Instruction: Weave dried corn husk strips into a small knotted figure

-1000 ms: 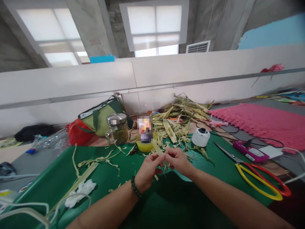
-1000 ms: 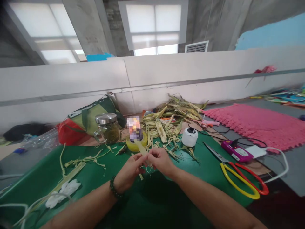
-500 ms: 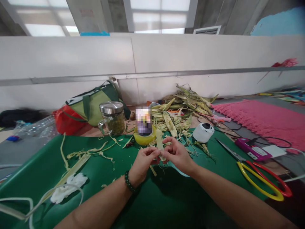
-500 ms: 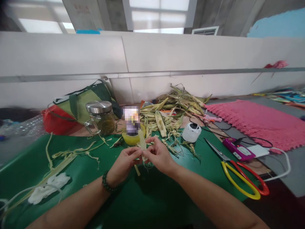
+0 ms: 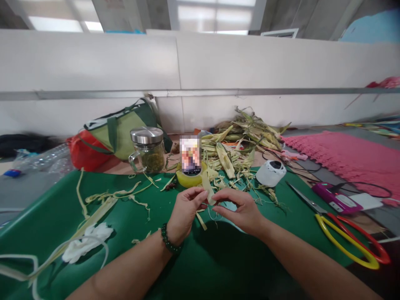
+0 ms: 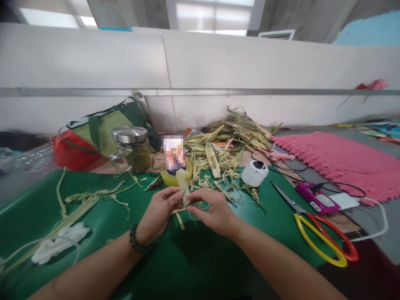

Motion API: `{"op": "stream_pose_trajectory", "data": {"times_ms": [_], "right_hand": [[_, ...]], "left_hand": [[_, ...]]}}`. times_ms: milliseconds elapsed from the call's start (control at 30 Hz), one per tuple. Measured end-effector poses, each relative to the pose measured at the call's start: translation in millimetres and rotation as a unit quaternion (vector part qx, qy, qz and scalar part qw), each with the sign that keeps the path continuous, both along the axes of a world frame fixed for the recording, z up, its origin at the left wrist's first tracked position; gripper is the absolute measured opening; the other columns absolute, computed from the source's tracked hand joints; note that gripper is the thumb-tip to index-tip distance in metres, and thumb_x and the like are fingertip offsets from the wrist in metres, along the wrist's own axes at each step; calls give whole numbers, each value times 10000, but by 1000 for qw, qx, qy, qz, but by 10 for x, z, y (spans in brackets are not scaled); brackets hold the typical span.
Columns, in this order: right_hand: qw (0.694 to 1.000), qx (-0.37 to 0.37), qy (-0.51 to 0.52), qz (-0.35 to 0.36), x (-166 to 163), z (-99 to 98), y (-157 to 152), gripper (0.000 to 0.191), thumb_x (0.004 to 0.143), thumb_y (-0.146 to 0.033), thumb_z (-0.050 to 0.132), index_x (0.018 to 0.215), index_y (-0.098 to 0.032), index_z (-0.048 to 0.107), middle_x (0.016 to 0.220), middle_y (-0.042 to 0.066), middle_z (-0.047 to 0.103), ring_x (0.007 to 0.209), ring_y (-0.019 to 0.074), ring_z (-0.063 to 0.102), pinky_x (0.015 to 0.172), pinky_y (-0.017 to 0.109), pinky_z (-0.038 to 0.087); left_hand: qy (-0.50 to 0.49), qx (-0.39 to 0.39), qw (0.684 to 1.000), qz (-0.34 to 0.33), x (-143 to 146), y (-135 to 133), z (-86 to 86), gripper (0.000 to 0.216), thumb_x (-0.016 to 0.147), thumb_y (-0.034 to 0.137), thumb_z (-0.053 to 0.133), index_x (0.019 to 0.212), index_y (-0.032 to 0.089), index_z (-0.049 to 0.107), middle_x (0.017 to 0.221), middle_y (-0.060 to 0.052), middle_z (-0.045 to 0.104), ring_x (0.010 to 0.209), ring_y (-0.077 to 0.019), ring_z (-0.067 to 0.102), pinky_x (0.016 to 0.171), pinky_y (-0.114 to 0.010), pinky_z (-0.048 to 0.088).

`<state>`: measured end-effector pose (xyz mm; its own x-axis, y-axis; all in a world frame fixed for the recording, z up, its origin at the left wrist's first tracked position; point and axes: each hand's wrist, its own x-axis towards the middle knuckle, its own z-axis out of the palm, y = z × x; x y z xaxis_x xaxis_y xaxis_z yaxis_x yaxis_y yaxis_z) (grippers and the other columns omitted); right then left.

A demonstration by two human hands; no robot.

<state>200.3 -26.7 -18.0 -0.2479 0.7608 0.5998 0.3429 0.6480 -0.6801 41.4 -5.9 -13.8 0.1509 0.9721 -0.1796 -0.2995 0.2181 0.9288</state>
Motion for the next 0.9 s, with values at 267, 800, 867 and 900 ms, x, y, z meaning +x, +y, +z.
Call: {"op": "stream_pose_trajectory", "data": {"times_ms": [267,800,867,900], "right_hand": [[973,-215,85,-13,-18,-20,28,173,742,-319,678,682,-161,641,623,20,636,558,128,581,519,235,465],[922,-316,223,26,-32,-17,89,277,633,-378,773,698,-170,603,622,-29,603,506,116,609,531,263,535],[929,-301,215,19,-36,-19,79,258,652,-365,759,709,-175,596,615,-31,599,509,116,605,534,264,535],[932,-293,211,12,-40,-21,73,252,658,-356,756,712,-178,585,608,-34,596,511,117,605,530,260,531]], "left_hand": [[9,30,999,-38,4,-67,78,304,541,388,806,622,135,658,591,11,595,576,-99,526,557,-197,442],[59,44,994,-86,-19,-37,55,257,563,299,805,694,135,657,613,10,612,593,-110,552,591,-224,451],[72,43,991,-106,-17,-43,70,273,574,311,802,729,135,662,639,2,620,606,-114,560,580,-221,446],[77,45,989,-119,-16,-45,71,277,577,318,802,725,134,658,639,2,617,608,-116,563,574,-219,442]]}}
